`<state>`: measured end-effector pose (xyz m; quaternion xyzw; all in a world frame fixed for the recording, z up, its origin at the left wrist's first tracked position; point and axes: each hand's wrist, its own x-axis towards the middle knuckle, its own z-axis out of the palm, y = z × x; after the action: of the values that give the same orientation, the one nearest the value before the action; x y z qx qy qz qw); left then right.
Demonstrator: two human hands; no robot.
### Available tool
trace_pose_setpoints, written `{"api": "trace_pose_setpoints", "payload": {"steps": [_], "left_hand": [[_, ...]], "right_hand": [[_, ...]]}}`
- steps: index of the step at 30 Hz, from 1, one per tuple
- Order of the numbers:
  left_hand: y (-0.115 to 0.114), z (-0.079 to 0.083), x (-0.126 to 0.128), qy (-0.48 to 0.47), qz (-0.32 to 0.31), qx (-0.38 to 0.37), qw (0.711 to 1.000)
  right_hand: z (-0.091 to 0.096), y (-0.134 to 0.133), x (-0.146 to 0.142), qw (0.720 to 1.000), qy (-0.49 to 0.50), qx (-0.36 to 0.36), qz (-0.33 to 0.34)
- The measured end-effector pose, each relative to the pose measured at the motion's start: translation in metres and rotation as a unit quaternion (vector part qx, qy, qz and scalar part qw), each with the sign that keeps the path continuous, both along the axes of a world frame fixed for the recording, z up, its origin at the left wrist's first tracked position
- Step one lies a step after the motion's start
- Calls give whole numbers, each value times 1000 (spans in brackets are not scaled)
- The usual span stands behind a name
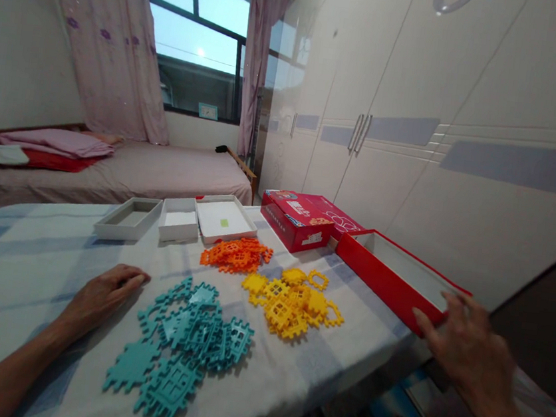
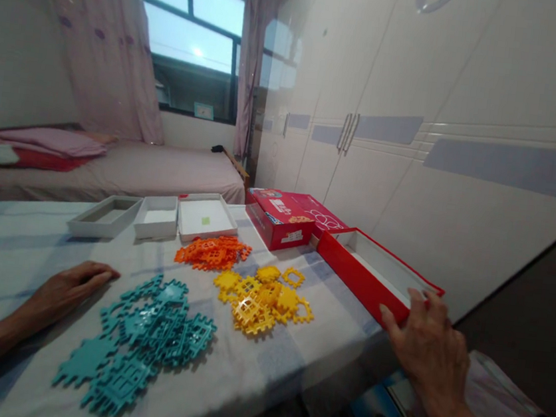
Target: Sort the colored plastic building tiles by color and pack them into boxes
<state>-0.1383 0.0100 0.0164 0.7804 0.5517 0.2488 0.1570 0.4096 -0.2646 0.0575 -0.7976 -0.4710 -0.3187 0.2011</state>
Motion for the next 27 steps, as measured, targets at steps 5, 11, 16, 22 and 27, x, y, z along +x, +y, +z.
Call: {"api": "trace_pose_setpoints", "payload": {"steps": [5, 11, 16, 22, 27], "left_hand": [[-3, 1, -1, 4, -6, 5, 1000], [-6, 5, 2, -4, -5, 11, 1000], [-7, 7, 4, 0, 10, 14, 1000], [-5, 4, 2, -2, -3, 18, 1000], [-5, 3, 1, 1, -5, 15, 1000]], "right_hand": [[-4, 32, -77, 962, 89, -117, 232], [-22, 88, -137, 888, 132, -230, 376], [-21, 115, -145, 878, 159, -268, 363], [-20, 123, -142, 879, 158, -240, 381], [-27, 130, -137, 881, 175, -192, 395]]}}
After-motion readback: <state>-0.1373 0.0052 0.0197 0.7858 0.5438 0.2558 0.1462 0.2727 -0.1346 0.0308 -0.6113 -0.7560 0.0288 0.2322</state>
